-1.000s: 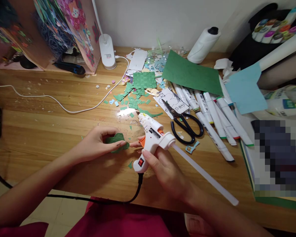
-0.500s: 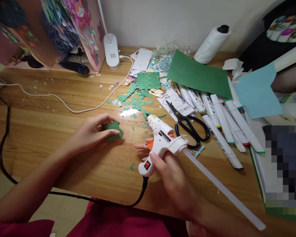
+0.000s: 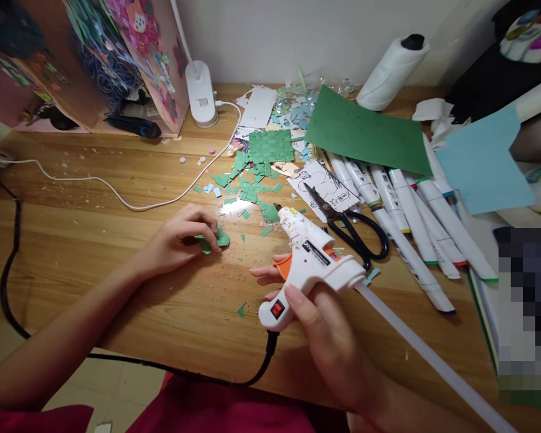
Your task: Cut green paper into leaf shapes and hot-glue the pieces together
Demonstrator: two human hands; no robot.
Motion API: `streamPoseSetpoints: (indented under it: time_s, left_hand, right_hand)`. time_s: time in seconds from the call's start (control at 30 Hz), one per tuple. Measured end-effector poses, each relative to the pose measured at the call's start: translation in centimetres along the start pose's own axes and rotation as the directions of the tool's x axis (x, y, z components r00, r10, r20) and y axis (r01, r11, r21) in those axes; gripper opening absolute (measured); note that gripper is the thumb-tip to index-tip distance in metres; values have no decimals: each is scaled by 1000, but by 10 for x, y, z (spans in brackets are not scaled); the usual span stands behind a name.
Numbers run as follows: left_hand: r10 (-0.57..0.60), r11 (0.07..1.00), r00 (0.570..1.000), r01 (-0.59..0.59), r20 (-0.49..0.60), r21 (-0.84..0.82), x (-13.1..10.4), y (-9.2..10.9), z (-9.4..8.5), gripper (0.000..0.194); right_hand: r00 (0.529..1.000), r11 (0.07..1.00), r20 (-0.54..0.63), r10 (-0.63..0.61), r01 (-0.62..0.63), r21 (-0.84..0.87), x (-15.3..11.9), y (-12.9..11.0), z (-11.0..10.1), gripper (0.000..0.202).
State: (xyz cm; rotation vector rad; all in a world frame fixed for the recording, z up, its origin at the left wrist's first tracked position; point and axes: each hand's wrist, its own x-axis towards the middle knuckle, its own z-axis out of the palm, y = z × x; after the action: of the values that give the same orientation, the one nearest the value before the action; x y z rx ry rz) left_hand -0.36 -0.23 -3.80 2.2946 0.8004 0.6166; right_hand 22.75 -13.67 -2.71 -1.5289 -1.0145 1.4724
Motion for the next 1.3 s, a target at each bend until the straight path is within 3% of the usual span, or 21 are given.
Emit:
streamPoseSetpoints:
  time_s: [0.17,0.3,0.4,0.5,0.63,1.0,1.3]
  left_hand:
    - [-79,982,983,105,164,-155,-1,-1,-9,13]
    - [-141,963,952,195,272,-184,-3,6,-21,31]
    - [-190,967,961,219,201,-130,-3,9,-22,26]
    - [-232,972,968,228,97,50,-2,11,-13,15]
    - [-236,958,967,215,96,189,-2,12,-2,9]
    - [-271,923,962,270,-34,274,-4,16,14,16]
    - [-310,925,949,313,-49,215,-4,17,19,13]
  right_hand:
    - [1000,1000,10,-4,4,-17,-1,-1,-1,34]
    - [998,995,2,-62,62,-80,-1,-3,-1,30]
    - [999,997,30,-44,46,-54,-1,-3,0,28]
    - [998,1000,59,-25,26,-16,0,-1,1,28]
    - [992,999,125,33,-35,21,4,1,2,29]
    - [987,996,132,93,-94,3,7,-3,5,29]
    - [986,994,132,105,-109,23,7,-2,5,31]
